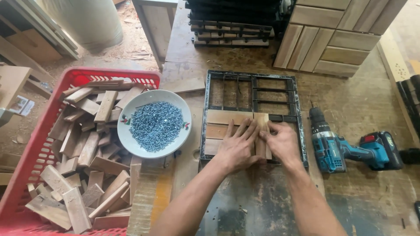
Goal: Assembling wooden slats into a plastic grid to create decorative floor tiles, occasionally using a power drill for fastening.
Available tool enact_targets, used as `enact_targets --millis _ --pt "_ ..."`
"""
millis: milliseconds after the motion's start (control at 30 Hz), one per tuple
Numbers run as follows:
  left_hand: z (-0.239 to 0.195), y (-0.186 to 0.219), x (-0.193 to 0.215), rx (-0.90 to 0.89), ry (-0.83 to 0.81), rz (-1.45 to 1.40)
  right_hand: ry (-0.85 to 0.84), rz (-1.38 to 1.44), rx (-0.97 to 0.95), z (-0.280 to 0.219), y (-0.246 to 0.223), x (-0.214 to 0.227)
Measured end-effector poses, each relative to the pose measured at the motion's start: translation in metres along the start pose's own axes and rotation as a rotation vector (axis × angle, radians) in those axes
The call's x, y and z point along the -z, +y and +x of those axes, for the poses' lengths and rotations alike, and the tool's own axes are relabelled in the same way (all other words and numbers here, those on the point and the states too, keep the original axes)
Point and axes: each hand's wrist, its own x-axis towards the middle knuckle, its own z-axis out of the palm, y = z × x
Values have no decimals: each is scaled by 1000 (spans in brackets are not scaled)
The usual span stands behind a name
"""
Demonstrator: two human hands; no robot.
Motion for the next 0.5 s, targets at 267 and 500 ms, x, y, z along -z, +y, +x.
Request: enact_targets --millis 267,500 --pt "-13 1 4 159 83 -22 -98 72 -82 -11 -36 26" --pt "-32 -6 2 99 61 -72 -259 62 -106 -34 -54 39"
